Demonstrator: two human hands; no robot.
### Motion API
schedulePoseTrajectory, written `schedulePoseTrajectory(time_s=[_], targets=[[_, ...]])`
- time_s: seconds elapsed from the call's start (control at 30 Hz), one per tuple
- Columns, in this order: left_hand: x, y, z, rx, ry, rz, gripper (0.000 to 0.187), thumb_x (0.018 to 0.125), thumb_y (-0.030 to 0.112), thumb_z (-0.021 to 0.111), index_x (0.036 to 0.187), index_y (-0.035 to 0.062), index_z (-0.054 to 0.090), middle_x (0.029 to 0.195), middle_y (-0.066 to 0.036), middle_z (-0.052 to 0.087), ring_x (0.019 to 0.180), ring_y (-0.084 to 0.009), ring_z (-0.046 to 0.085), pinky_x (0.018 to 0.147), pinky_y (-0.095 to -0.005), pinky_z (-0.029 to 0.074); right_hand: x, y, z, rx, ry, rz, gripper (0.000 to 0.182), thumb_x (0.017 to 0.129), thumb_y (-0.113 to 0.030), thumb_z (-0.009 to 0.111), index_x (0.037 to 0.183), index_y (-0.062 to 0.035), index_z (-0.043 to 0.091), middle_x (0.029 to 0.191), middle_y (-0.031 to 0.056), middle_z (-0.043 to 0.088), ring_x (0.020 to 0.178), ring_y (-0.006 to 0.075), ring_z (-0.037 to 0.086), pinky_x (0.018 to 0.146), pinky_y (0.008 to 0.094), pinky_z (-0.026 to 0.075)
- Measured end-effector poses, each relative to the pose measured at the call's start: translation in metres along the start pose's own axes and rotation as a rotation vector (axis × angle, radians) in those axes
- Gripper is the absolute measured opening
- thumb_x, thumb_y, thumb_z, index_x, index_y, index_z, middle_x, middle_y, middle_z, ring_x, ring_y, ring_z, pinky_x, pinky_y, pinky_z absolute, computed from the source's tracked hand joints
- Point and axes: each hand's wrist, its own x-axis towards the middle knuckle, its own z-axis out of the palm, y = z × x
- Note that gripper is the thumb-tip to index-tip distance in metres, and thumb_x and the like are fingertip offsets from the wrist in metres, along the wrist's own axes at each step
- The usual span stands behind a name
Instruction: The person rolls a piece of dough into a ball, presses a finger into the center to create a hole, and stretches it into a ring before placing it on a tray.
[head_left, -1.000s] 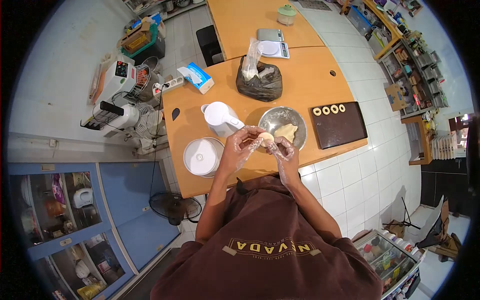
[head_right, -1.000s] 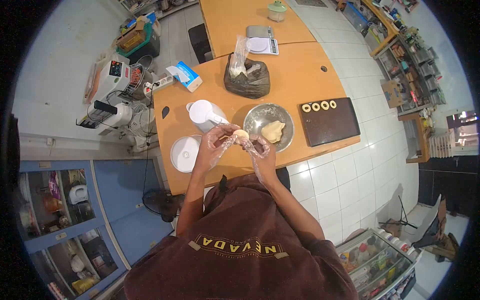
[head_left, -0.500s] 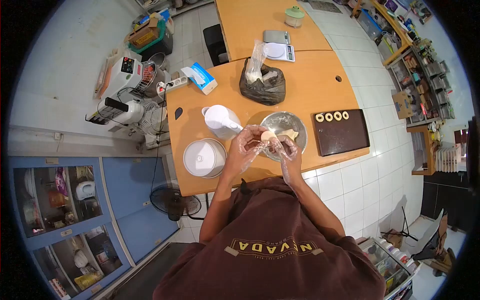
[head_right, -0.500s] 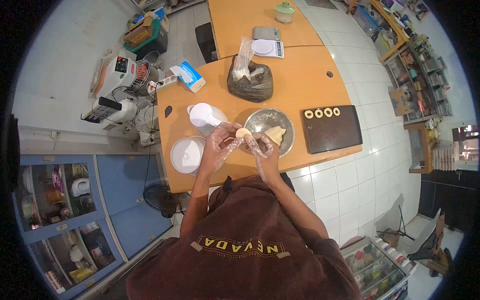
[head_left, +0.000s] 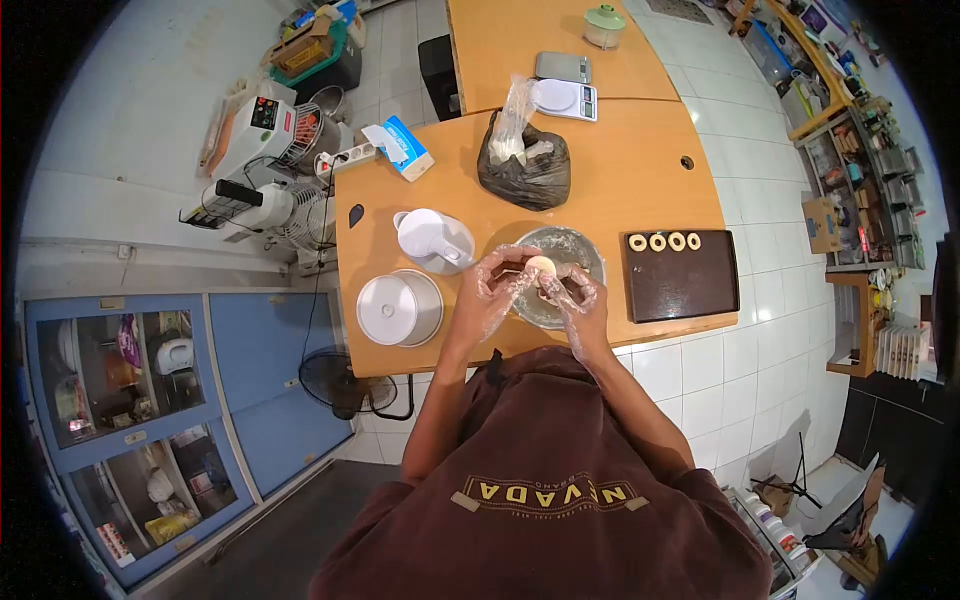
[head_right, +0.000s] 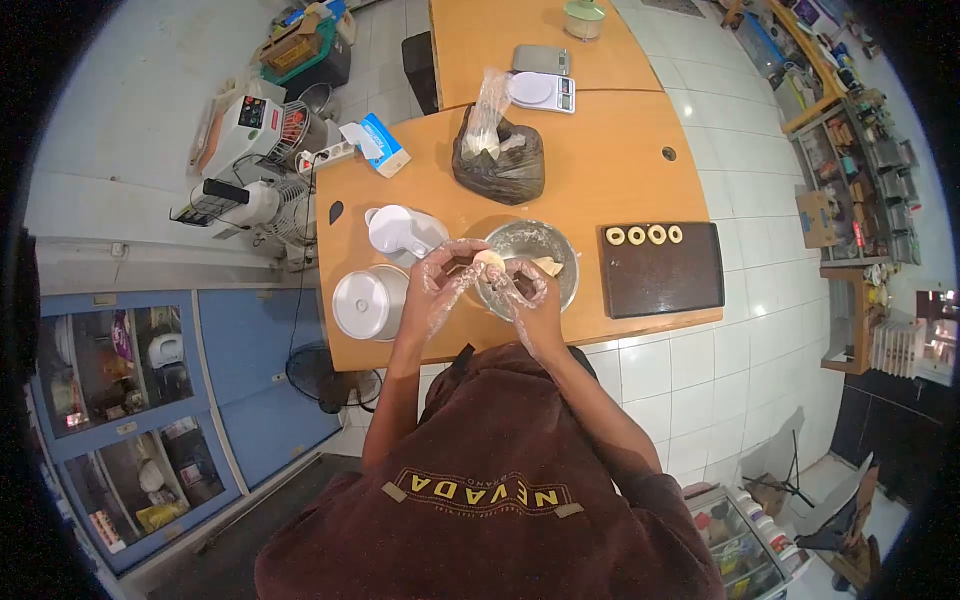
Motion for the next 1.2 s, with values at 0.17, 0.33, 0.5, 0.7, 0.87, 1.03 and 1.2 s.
schedulePoseTrajectory(time_s=[0.17, 0.33, 0.5, 0.7, 0.87, 1.03, 1.2], targets=[[0.005, -0.008, 0.008, 0.098, -0.004, -0.02, 0.024, 0.097, 0.0, 0.066, 0.12, -0.0039, 0.068, 0.112, -0.008, 0.067, 0.106, -0.0151, 0.065, 0.096, -0.0297, 0.052, 0.003, -0.001, -0.017, -0.07, 0.004, -0.023, 0.023, 0.097, -0.011, 0.074, 0.115, 0.0018, 0.067, 0.109, 0.0055, 0.07, 0.1, 0.0123, 0.065, 0.09, 0.0285, 0.053], [0.011, -0.01, 0.019, 0.13, -0.04, -0.012, 0.029, 0.095, 0.002, 0.069, 0.123, -0.0034, 0.066, 0.113, -0.009, 0.068, 0.107, -0.0156, 0.065, 0.097, -0.0309, 0.052, 0.005, -0.005, -0.029, -0.07, 0.009, -0.024, 0.024, 0.097, -0.01, 0.074, 0.116, 0.0026, 0.067, 0.109, 0.0063, 0.069, 0.101, 0.0121, 0.065, 0.09, 0.0282, 0.053], [0.017, -0.013, 0.035, 0.062, -0.051, -0.056, 0.03, 0.095, 0.007, 0.072, 0.123, -0.0039, 0.065, 0.115, -0.009, 0.07, 0.107, -0.0167, 0.065, 0.097, -0.0324, 0.051, 0.009, -0.011, -0.043, -0.056, 0.018, -0.033, 0.024, 0.097, -0.012, 0.073, 0.116, 0.0019, 0.068, 0.109, 0.0057, 0.069, 0.1, 0.0119, 0.065, 0.089, 0.027, 0.052], [0.026, -0.014, 0.048, 0.115, -0.05, -0.045, 0.028, 0.094, 0.004, 0.069, 0.121, -0.0036, 0.066, 0.112, -0.009, 0.07, 0.104, -0.0155, 0.065, 0.097, -0.0313, 0.051, 0.009, -0.021, -0.054, -0.073, 0.027, -0.018, 0.022, 0.098, -0.015, 0.073, 0.114, -0.001, 0.069, 0.106, 0.003, 0.07, 0.097, 0.0093, 0.063, 0.086, 0.0266, 0.052], [0.03, -0.013, 0.061, 0.114, -0.024, -0.045, 0.028, 0.094, 0.002, 0.067, 0.121, -0.0039, 0.065, 0.112, -0.009, 0.07, 0.105, -0.0154, 0.066, 0.097, -0.0312, 0.051, 0.012, -0.034, -0.061, -0.07, -0.006, -0.048, 0.02, 0.098, -0.016, 0.073, 0.112, -0.0013, 0.07, 0.102, 0.0015, 0.07, 0.095, 0.0079, 0.062, 0.083, 0.0259, 0.051], [0.031, -0.017, 0.069, 0.125, -0.027, -0.038, 0.028, 0.095, 0.002, 0.067, 0.122, -0.0046, 0.065, 0.116, -0.009, 0.068, 0.107, -0.0149, 0.065, 0.098, -0.0309, 0.053, 0.015, -0.037, -0.072, -0.076, -0.025, -0.039, 0.019, 0.098, -0.013, 0.073, 0.112, 0.0004, 0.069, 0.103, 0.0029, 0.07, 0.096, 0.0087, 0.063, 0.084, 0.0265, 0.052], [0.032, -0.021, 0.083, 0.101, -0.029, 0.009, 0.03, 0.094, 0.001, 0.068, 0.123, -0.0039, 0.065, 0.115, -0.008, 0.067, 0.109, -0.0154, 0.064, 0.1, -0.0317, 0.052, 0.018, -0.041, -0.086, -0.066, -0.06, -0.077, 0.018, 0.098, -0.008, 0.072, 0.113, 0.0022, 0.068, 0.104, 0.0049, 0.071, 0.098, 0.0103, 0.064, 0.087, 0.0279, 0.052]])
